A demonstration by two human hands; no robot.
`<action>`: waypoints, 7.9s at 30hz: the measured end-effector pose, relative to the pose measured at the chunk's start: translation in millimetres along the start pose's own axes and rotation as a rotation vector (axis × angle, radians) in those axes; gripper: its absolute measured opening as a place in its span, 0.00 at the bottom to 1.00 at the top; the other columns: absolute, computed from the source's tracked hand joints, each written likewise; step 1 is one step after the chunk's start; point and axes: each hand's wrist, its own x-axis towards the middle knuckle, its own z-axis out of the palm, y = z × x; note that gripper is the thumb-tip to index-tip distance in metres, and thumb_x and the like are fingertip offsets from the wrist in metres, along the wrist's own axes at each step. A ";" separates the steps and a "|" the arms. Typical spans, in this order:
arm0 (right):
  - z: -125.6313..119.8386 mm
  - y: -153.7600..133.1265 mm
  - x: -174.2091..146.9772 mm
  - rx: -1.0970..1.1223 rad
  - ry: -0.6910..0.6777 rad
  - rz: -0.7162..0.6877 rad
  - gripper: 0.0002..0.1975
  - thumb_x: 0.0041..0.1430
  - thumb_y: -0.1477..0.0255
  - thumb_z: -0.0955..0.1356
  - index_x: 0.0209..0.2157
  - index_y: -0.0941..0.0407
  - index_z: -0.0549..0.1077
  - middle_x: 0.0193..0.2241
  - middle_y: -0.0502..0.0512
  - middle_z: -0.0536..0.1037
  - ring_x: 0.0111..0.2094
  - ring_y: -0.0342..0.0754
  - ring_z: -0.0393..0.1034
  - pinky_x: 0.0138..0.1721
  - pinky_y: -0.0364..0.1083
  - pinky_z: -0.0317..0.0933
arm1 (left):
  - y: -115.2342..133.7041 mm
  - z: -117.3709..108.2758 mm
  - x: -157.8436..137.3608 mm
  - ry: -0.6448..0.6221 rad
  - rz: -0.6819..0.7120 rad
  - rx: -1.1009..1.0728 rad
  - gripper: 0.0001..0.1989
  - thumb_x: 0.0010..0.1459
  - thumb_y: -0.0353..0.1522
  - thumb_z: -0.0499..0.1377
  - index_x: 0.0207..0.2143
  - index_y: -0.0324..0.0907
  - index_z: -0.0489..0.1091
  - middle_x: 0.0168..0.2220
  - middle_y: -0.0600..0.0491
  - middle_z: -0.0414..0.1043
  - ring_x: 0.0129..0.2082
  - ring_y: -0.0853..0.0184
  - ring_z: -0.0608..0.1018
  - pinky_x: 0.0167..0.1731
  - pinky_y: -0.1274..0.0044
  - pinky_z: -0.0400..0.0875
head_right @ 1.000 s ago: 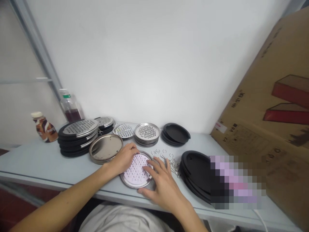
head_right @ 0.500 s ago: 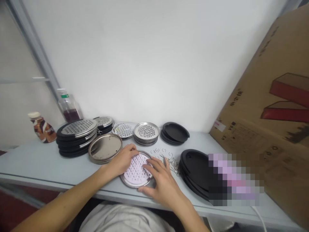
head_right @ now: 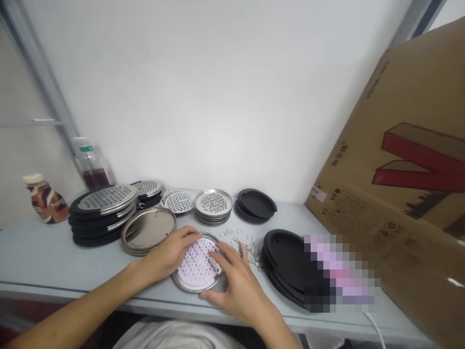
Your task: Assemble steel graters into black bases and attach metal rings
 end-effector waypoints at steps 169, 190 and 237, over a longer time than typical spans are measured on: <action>1.8 17.1 -5.8 -0.031 0.120 0.062 0.39 0.46 0.53 0.75 0.59 0.52 0.68 0.60 0.65 0.69 0.62 0.63 0.60 0.65 0.70 0.37 | 2.2 2.4 -60.0 -0.004 -0.191 -0.051 0.45 0.48 0.46 0.69 0.65 0.50 0.57 0.67 0.42 0.54 0.65 0.47 0.60 0.61 0.56 0.59; 1.8 17.1 -2.7 -0.052 0.106 0.046 0.39 0.47 0.49 0.73 0.56 0.56 0.71 0.59 0.67 0.70 0.62 0.63 0.60 0.66 0.70 0.35 | -0.4 -0.4 -57.2 -0.097 -0.139 0.000 0.37 0.56 0.50 0.62 0.65 0.52 0.58 0.70 0.45 0.45 0.68 0.48 0.54 0.64 0.56 0.53; -1.4 12.0 -2.7 -0.032 0.063 0.088 0.40 0.48 0.52 0.74 0.60 0.54 0.66 0.62 0.65 0.65 0.65 0.61 0.55 0.67 0.66 0.37 | 1.5 3.0 -53.2 -0.117 -0.098 0.062 0.39 0.56 0.50 0.62 0.66 0.50 0.55 0.71 0.44 0.39 0.68 0.47 0.52 0.63 0.57 0.55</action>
